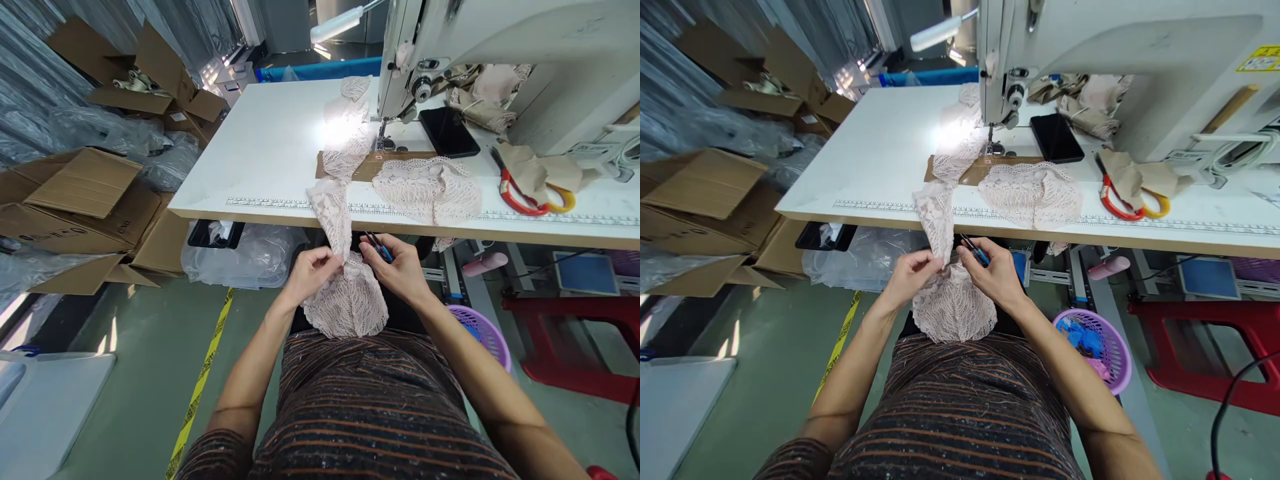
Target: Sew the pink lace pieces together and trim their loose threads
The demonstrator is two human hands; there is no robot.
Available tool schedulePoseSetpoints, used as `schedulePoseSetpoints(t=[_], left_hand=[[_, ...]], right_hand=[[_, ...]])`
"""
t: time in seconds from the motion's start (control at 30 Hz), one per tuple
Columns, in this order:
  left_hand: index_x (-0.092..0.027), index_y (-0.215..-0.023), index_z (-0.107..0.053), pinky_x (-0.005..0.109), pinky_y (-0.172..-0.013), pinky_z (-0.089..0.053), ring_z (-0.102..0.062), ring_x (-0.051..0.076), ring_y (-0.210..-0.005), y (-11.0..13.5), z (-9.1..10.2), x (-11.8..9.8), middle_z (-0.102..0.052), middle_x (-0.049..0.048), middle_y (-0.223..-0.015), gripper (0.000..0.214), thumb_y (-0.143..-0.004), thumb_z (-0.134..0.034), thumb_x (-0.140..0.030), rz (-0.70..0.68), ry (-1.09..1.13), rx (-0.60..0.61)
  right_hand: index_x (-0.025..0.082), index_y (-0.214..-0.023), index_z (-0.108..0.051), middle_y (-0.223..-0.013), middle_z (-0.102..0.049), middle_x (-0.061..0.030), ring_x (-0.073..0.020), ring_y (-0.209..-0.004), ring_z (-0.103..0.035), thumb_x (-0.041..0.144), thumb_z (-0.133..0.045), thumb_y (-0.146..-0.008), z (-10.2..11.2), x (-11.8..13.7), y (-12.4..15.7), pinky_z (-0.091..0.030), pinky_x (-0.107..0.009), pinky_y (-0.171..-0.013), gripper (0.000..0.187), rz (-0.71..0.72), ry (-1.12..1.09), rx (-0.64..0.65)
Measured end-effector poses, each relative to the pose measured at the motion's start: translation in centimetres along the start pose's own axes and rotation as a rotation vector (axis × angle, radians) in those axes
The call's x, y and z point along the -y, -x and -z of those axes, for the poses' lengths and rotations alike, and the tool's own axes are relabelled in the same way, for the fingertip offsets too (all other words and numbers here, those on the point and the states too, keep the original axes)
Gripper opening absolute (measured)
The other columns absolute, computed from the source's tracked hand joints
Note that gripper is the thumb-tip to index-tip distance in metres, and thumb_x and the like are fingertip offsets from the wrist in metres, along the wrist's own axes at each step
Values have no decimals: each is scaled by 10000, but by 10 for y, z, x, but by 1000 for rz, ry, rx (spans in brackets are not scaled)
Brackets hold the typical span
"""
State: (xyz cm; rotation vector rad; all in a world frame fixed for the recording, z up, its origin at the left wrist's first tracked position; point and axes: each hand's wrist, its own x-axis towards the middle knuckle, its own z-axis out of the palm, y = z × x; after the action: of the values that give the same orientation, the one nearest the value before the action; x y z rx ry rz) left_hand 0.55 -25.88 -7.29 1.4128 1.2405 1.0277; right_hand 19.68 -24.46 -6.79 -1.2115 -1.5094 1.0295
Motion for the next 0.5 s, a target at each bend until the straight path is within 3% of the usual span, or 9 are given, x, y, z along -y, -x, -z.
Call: schedulePoseSetpoints(t=[0.17,0.27,0.3,0.37,0.43,0.5], left_hand=[[-174,-611,-612,259,-580,-362,-452,121,-580,50,7,-10,-554,-9,-597,374,-881,-661,-427,-58,-112,195],[-178,-553,-552,264,-576,-344,-422,112,-548,66,14,-11,-507,-23,-554,403,-896,-657,-360,-122,-202,273],[-182,-545,-539,266,-571,-340,-414,113,-543,66,18,-10,-491,-26,-545,414,-894,-665,-367,-135,-203,221],[-193,-586,-582,271,-601,-375,-449,134,-588,59,25,-6,-515,-15,-591,386,-874,-691,-426,-166,-184,-1],[-206,-768,-710,304,-764,-458,-564,190,-797,47,30,0,-631,40,-805,328,-843,-703,-525,-212,-167,-177],[-210,-994,-763,384,-985,-450,-594,268,-1076,35,29,6,-669,105,-1094,484,-833,-646,-651,-222,-77,-100]], right_hand=[[166,-781,-712,-625,-594,6,-110,-554,-467,610,-744,-734,-18,7,0,-393,-253,-515,447,-135,-168,98],[175,-679,-663,-580,-519,37,-86,-523,-394,568,-792,-695,-21,12,8,-349,-241,-493,414,-154,-218,170],[178,-668,-649,-576,-505,43,-82,-518,-386,547,-800,-695,-21,15,12,-344,-238,-492,400,-153,-229,201],[182,-676,-631,-568,-491,50,-76,-502,-380,500,-801,-712,-19,21,21,-336,-233,-480,362,-152,-242,291],[185,-688,-618,-555,-483,54,-73,-477,-373,448,-769,-755,-16,28,31,-321,-228,-458,311,-154,-232,400],[183,-708,-625,-559,-492,50,-73,-467,-377,394,-715,-809,-14,33,39,-318,-227,-451,251,-141,-207,510]])
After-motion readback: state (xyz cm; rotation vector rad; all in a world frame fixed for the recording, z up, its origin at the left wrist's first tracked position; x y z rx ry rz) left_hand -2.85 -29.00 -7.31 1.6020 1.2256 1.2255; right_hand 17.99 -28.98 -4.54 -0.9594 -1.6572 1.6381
